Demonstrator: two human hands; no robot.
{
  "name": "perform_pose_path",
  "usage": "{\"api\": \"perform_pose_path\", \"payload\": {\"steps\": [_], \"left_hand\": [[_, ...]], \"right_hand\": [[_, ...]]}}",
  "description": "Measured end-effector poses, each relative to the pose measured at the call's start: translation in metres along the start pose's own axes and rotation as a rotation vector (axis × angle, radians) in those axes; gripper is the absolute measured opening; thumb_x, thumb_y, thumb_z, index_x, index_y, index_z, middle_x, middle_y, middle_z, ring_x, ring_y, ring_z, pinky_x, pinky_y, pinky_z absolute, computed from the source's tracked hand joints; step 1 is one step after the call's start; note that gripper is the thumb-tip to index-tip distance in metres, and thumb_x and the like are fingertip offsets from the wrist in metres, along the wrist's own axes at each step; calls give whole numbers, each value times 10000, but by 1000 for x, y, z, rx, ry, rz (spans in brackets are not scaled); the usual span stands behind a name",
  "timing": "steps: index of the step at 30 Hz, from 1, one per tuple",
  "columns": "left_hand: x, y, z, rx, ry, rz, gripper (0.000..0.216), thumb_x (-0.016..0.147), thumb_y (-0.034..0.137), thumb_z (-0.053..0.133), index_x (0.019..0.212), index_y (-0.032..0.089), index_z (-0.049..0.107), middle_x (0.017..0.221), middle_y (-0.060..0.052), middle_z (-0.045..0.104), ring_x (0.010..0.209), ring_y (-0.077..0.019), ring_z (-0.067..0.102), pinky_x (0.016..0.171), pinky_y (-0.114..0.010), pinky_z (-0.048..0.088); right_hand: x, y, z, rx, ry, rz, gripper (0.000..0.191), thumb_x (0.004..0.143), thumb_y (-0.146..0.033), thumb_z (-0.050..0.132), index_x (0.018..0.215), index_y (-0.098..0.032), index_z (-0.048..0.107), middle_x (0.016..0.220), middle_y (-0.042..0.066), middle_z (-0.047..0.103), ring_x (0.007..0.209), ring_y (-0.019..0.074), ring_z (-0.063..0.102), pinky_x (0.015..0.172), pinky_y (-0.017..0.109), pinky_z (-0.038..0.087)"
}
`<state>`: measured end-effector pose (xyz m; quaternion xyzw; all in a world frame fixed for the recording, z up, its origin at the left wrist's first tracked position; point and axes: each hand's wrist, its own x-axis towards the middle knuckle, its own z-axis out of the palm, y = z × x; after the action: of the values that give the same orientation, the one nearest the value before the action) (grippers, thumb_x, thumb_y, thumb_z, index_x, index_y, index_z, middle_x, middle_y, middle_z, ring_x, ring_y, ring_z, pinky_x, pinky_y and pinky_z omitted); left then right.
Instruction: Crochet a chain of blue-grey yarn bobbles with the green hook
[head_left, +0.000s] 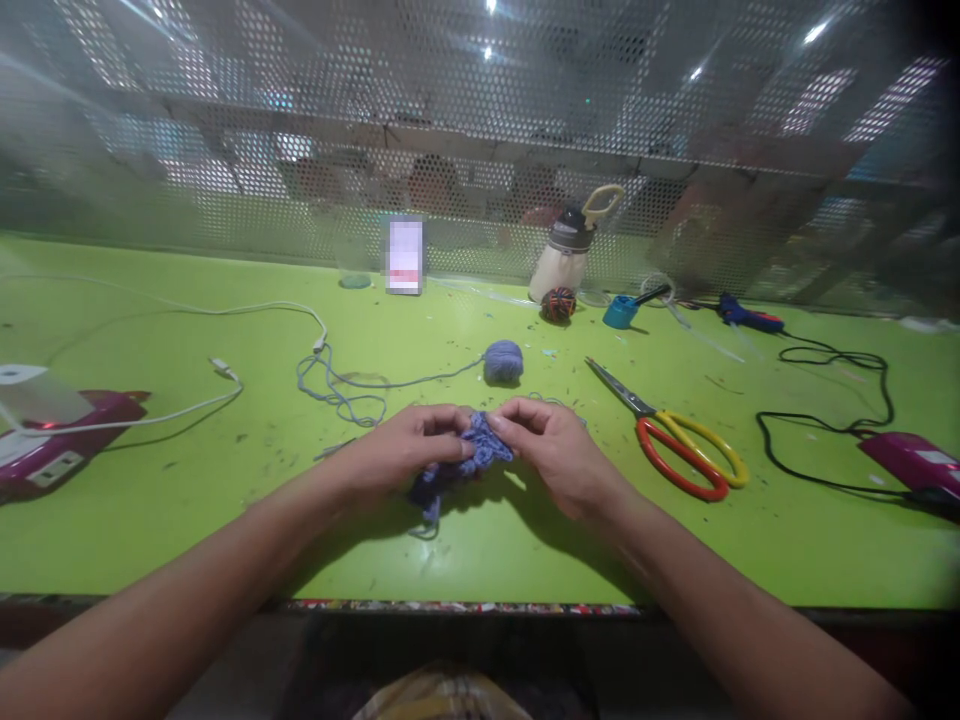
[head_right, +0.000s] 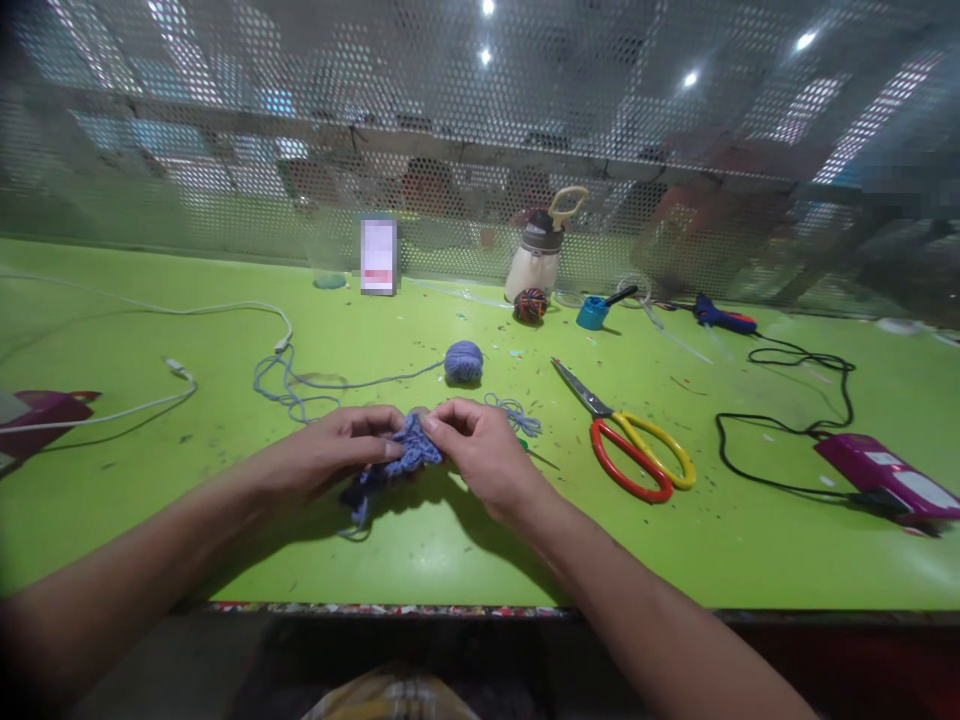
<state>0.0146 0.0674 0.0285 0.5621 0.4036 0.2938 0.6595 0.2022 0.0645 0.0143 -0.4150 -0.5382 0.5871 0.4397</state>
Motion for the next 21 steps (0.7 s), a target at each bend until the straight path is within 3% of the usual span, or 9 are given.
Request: {"api": "perform_pose_path", "payload": {"steps": [4,7,10,16,21], "left_hand": [[4,-1,3,-86,122,-64,132,726,232,716,800,155,638,731,-26,642,634,-122,550,602,-251,371],[5,0,3,69,189,-19,126,695,224,717,746,149,630,651,6,593,581,-107,492,573,-251,338],[4,3,2,224,169,31,115,679,230,706,725,161,625,640,22,572,594,-116,485,580,-258,339],[2,7,7,320,152,15,105,647,208,659,689,175,569,606,43,506,577,-111,443,551,-256,309],[3,0,7,159,190,-6,126,653,229,640,732,175,559,652,19,564,584,-111,479,555,-255,325]], "right_hand": [[0,-3,1,-141,18,-61,229,779,-399,711,770,-178,651,740,18,619,681,143,520,665,314,396],[0,-6,1,-247,3,-82,207,785,-376,699,833,-176,674,809,49,653,736,167,554,709,342,421],[1,-6,-1,-301,-11,-123,187,785,-358,682,785,-171,679,760,41,625,704,162,529,679,337,404],[1,1,2,-120,10,-60,264,770,-415,686,692,-177,603,633,-14,527,590,120,428,585,295,330],[-3,4,10,-58,64,-61,259,808,-419,653,731,-180,588,655,-15,523,607,122,436,587,290,337]]}}
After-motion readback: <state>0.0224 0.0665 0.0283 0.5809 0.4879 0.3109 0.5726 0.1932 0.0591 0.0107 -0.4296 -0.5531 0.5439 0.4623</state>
